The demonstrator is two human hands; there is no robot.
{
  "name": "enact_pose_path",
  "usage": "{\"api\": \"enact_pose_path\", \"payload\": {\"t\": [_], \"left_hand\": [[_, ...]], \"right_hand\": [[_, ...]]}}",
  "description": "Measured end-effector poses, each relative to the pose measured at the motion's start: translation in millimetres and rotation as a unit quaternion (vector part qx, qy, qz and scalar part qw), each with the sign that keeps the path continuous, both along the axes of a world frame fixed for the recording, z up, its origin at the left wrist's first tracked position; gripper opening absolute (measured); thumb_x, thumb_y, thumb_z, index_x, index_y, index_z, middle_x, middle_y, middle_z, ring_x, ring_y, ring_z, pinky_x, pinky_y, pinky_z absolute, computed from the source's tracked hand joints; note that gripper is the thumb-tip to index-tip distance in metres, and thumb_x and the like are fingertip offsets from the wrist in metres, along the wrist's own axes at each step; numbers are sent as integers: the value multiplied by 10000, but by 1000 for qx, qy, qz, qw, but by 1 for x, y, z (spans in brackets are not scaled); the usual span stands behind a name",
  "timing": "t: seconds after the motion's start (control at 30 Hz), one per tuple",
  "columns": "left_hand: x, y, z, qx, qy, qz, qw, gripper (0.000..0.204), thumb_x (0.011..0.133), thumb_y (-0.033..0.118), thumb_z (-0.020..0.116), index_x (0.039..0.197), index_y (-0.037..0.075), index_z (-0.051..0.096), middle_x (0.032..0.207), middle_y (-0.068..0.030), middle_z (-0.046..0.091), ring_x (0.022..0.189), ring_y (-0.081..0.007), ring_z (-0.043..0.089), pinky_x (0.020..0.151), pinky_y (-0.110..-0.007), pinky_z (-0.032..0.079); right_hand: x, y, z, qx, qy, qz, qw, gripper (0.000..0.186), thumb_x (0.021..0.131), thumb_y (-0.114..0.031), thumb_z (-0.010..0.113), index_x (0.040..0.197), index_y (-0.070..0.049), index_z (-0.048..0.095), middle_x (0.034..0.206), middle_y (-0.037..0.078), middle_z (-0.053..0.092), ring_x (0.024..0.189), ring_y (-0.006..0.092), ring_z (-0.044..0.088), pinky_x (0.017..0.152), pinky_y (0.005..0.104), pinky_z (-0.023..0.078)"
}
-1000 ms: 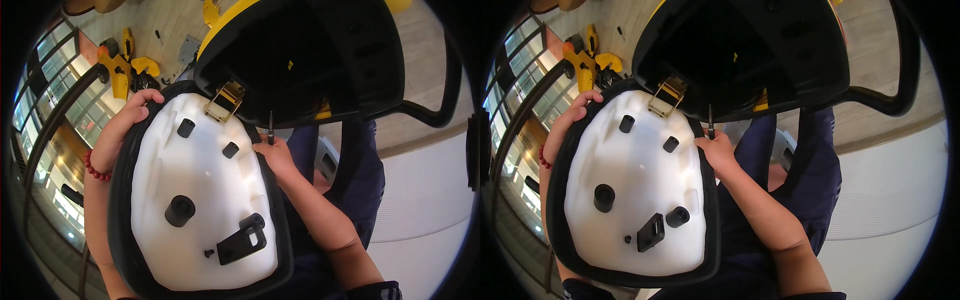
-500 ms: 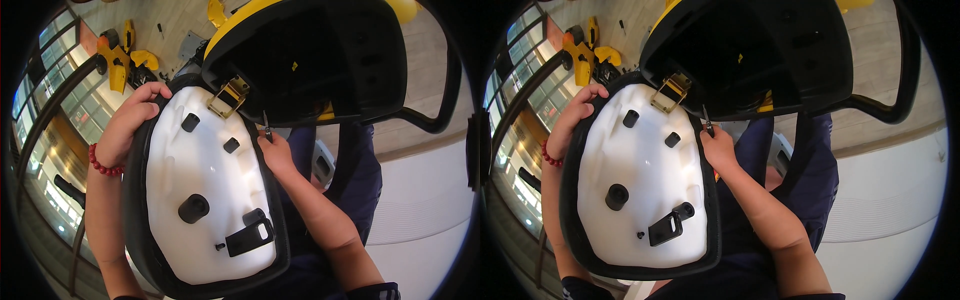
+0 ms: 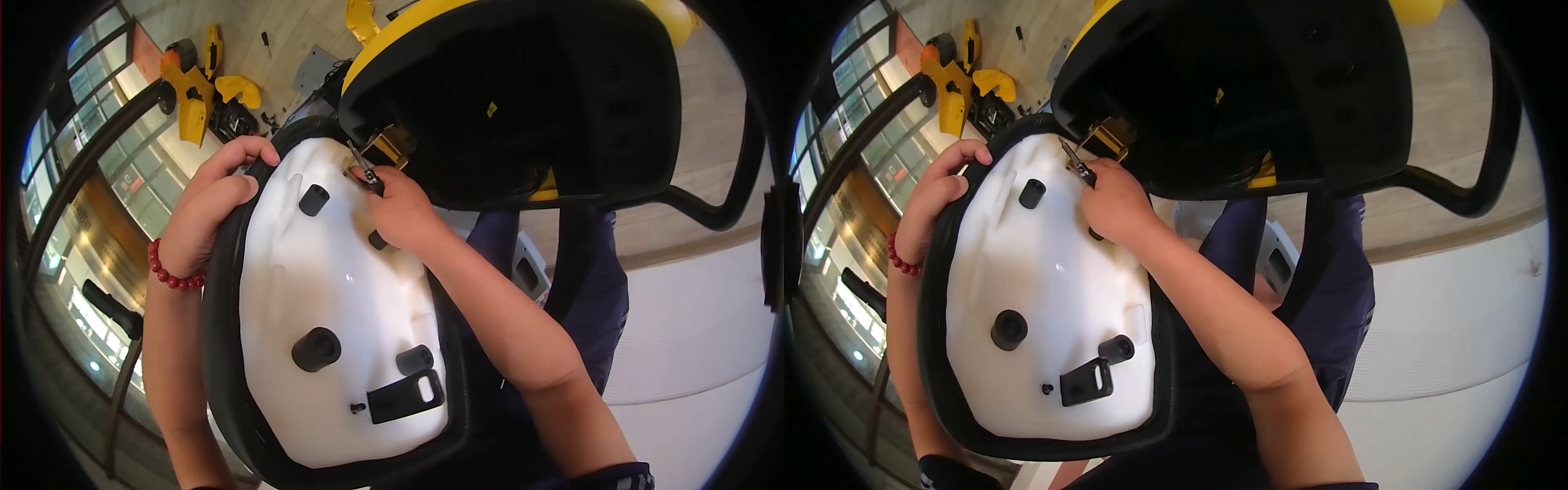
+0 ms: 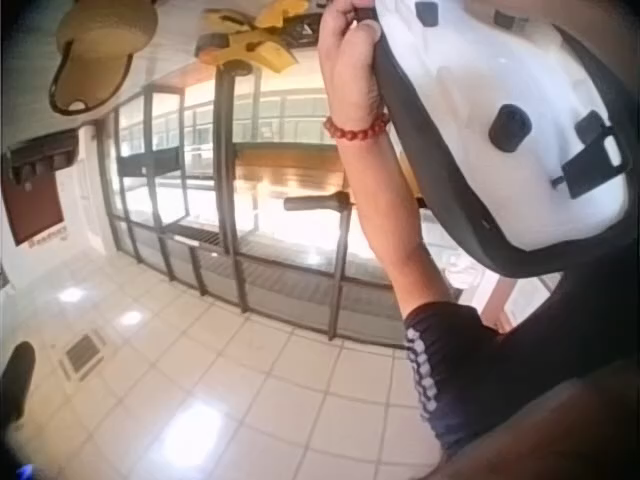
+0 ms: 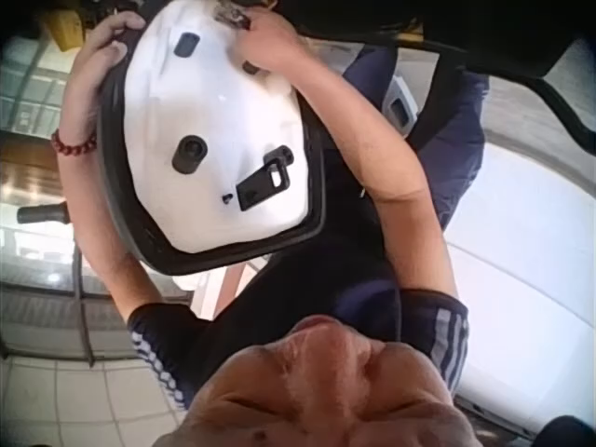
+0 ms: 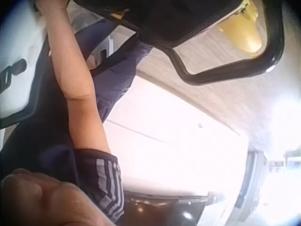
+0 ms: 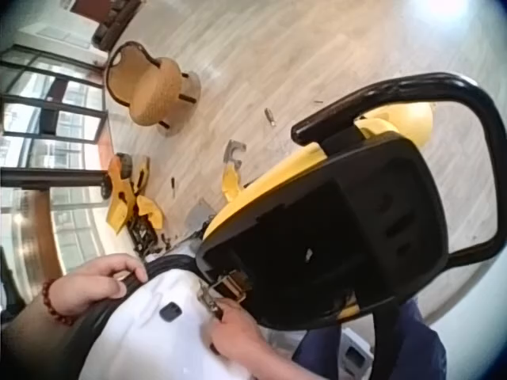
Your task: Tightening the hinge bolts of an electric scooter seat using a nut driver.
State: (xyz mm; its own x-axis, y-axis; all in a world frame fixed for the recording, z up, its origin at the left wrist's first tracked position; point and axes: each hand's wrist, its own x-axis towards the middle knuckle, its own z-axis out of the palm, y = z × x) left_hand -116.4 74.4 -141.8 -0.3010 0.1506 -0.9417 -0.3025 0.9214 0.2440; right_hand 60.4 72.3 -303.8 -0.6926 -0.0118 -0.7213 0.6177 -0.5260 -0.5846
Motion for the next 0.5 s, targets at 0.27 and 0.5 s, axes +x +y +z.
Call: {"api": "enact_pose_path", "payload": {"t": [0.27, 0.5], "left_hand": [[-1, -5, 4, 13, 0, 1, 1000, 262, 718, 145, 464, 954, 40, 507, 886, -34, 518, 784, -90, 496, 703, -206, 408], [-7, -12, -3, 34, 10, -16, 999, 234, 732, 144, 456, 932, 37, 512, 847, -18, 516, 765, -69, 483, 683, -191, 393]], "right_hand": [[4, -4, 6, -6, 64, -27, 998, 440, 770, -33, 450, 1196, -100, 537, 1193, 127, 490, 1080, 306, 493, 914, 330, 396], [6, -3, 4, 80, 93, 44, 992, 498, 778, -9, 446, 1258, -138, 478, 1164, 85, 497, 896, 250, 554, 829, 312, 427]]}}
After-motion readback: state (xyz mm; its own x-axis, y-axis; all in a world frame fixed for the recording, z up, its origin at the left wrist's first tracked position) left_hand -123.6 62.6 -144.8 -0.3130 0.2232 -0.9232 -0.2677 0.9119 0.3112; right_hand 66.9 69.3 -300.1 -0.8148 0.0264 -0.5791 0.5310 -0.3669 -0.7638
